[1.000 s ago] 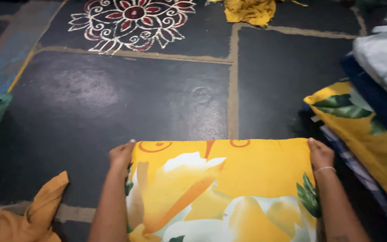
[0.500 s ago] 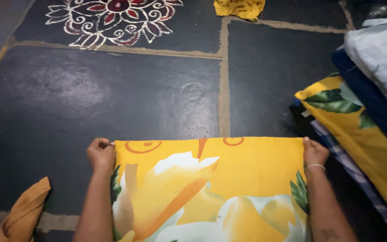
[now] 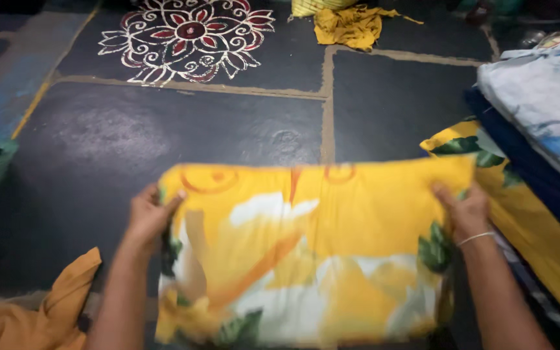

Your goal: The person folds a yellow floral pillowcase on the floor. They smooth the fabric, fold the edges inward, and repeatedly adjust the pillowcase to create a neat, compact rectangular shape.

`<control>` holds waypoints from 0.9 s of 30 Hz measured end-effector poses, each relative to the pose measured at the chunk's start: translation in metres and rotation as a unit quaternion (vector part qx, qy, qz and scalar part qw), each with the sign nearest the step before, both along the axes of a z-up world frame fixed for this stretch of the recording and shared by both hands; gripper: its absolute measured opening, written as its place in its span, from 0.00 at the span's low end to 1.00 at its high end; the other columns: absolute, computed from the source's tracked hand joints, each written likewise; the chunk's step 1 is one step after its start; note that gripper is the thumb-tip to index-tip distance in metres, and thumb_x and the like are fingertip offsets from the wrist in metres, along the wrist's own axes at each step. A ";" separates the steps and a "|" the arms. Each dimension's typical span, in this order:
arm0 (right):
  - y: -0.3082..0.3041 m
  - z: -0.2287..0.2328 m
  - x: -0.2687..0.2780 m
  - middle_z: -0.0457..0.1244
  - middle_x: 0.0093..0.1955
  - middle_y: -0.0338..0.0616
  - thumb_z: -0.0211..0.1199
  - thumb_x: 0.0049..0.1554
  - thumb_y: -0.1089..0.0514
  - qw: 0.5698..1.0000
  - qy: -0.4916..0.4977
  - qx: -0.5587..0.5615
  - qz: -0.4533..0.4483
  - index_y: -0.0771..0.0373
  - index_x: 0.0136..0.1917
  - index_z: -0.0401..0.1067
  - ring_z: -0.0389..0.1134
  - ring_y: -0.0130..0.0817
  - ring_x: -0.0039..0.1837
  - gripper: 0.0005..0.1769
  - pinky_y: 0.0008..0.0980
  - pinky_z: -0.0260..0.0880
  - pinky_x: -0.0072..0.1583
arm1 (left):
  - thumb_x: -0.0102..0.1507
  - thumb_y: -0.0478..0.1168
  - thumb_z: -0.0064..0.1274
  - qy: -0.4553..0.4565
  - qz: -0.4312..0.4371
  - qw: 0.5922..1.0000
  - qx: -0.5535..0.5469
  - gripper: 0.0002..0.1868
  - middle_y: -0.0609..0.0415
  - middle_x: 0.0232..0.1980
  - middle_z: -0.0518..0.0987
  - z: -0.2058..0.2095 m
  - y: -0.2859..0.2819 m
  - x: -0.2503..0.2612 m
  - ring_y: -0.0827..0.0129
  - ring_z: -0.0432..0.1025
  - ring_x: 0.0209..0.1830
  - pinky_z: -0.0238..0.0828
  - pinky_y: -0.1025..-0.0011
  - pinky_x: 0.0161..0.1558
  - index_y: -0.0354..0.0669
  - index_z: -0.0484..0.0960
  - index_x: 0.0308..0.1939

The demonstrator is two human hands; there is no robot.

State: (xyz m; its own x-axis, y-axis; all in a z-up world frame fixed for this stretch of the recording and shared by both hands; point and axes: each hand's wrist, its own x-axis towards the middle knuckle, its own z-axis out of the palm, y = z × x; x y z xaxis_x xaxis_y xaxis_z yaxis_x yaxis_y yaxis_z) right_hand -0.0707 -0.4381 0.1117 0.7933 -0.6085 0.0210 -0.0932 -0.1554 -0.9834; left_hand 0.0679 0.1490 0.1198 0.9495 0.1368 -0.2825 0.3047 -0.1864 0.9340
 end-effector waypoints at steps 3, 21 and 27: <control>0.011 0.083 -0.010 0.67 0.62 0.45 0.65 0.59 0.68 0.978 -0.194 0.062 0.039 0.62 0.67 0.69 0.70 0.37 0.60 0.22 0.39 0.73 0.62 | 0.60 0.35 0.64 -0.176 -0.021 0.974 -0.138 0.23 0.54 0.53 0.83 0.064 0.035 -0.004 0.71 0.77 0.51 0.74 0.69 0.54 0.38 0.80 0.59; 0.087 -0.026 -0.021 0.70 0.58 0.53 0.65 0.55 0.55 0.918 0.146 -0.337 0.150 0.62 0.61 0.75 0.72 0.46 0.59 0.21 0.37 0.70 0.60 | 0.61 0.54 0.57 -0.143 -0.289 0.860 0.396 0.28 0.46 0.75 0.61 -0.044 -0.054 -0.057 0.51 0.54 0.76 0.48 0.44 0.70 0.57 0.75 0.65; 0.204 -0.047 0.021 0.37 0.85 0.48 0.50 0.59 0.31 0.749 0.237 -0.568 0.246 0.43 0.82 0.47 0.34 0.52 0.84 0.43 0.64 0.28 0.74 | 0.64 0.65 0.45 -0.260 -0.270 0.813 0.445 0.35 0.51 0.81 0.50 -0.057 -0.168 -0.080 0.52 0.40 0.81 0.26 0.26 0.66 0.63 0.65 0.73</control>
